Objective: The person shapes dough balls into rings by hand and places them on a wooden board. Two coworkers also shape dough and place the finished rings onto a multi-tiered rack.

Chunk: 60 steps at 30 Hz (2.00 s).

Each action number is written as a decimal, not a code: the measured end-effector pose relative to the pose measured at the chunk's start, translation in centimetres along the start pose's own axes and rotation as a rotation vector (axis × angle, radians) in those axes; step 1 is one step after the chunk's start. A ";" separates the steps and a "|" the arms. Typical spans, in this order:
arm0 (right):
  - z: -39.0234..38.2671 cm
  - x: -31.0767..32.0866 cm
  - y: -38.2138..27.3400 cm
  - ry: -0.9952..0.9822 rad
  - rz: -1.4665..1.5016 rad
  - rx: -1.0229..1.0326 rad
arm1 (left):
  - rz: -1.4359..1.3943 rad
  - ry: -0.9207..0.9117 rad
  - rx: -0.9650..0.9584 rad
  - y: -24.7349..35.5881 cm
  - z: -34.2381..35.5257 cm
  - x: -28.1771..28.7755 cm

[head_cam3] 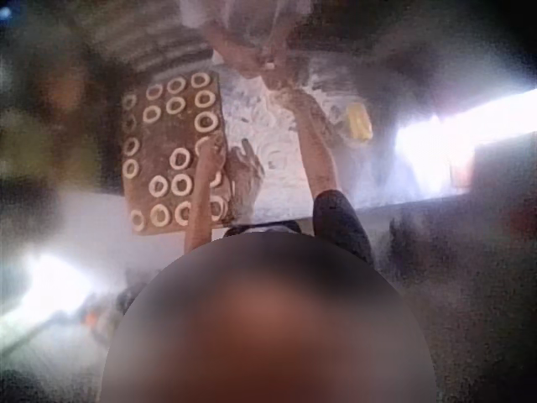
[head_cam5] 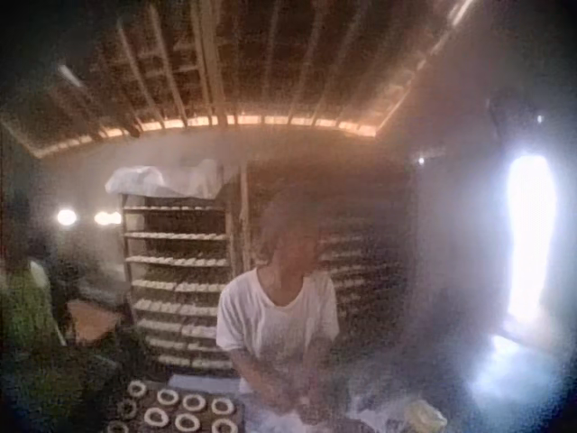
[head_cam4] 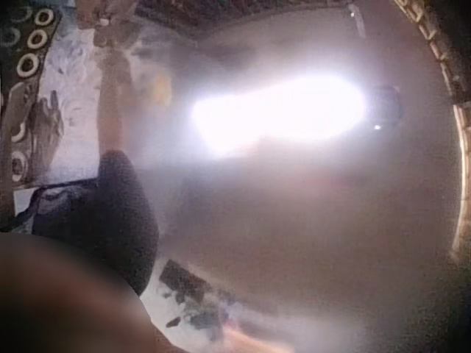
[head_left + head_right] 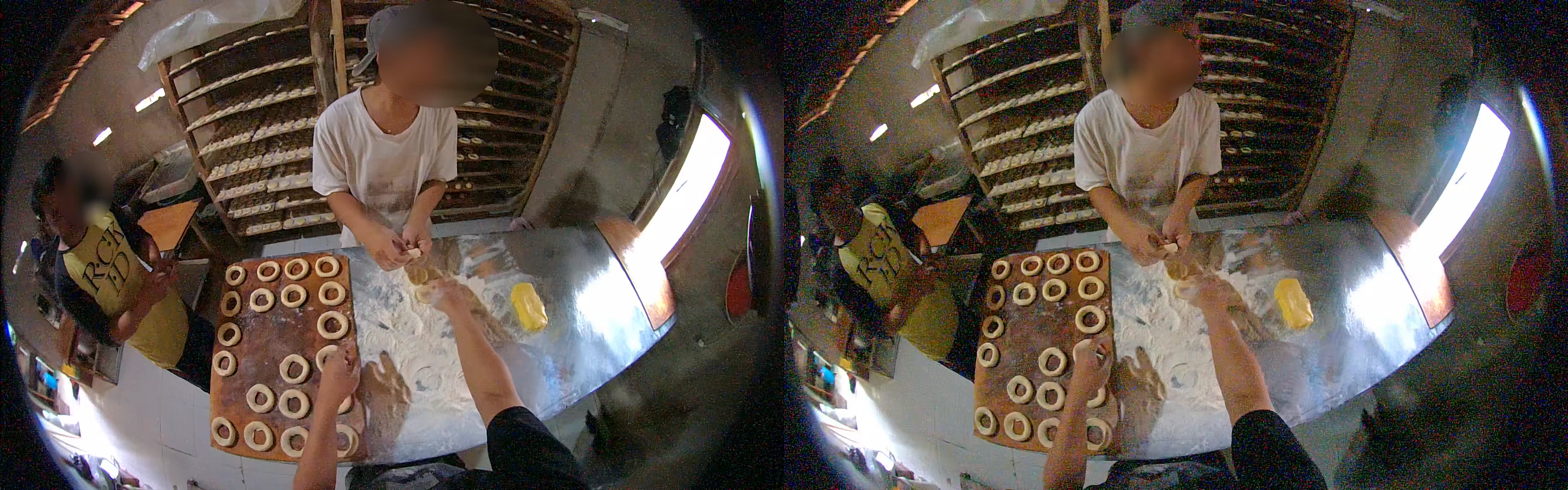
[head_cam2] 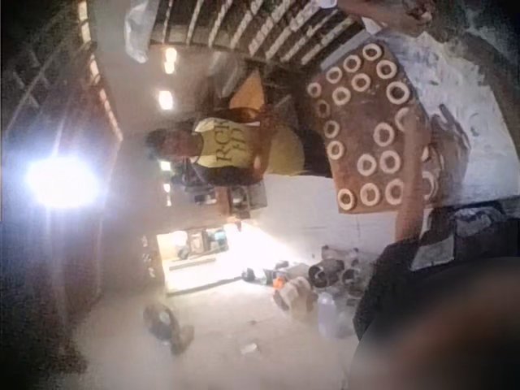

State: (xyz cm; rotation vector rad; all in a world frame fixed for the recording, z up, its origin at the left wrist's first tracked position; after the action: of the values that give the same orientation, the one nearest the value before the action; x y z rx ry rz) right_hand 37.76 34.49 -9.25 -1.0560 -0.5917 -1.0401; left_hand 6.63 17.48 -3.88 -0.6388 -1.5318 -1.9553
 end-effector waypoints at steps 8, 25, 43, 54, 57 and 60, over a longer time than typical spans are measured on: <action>-5.6 7.1 -5.1 -0.422 0.594 -0.233 | -0.292 0.094 0.240 8.1 0.1 -8.7; -13.0 15.9 -4.8 -0.195 1.007 -0.105 | 0.007 0.582 -0.312 23.6 -3.8 -6.7; -16.2 19.4 -7.0 -0.377 1.365 -0.158 | -0.019 0.281 -0.048 22.3 -6.2 -9.9; -17.5 17.7 -8.7 -0.440 1.578 -0.369 | -0.594 0.312 0.291 18.5 -7.1 -7.4; -17.2 16.8 -10.6 -0.512 1.511 -0.272 | -0.234 0.515 -0.100 20.4 -7.3 -4.2; -17.1 15.7 -13.8 -0.552 1.649 -0.125 | -0.100 0.585 -0.147 18.8 -7.8 -2.1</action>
State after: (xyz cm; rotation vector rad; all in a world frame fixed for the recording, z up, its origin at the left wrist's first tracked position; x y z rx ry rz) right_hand 30.74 11.06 2.16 -1.4464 0.0645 0.6813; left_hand 20.91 6.82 6.05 -0.0240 -1.0789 -2.0941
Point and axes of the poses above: each hand's wrist, its own z-axis towards the middle knuckle, its own x-axis out of the back of the hand, y = z × x, the point moved 8 cm from there along z, towards the middle knuckle, and after that the axes turned 13 degrees about y, right-handed, at the moved point
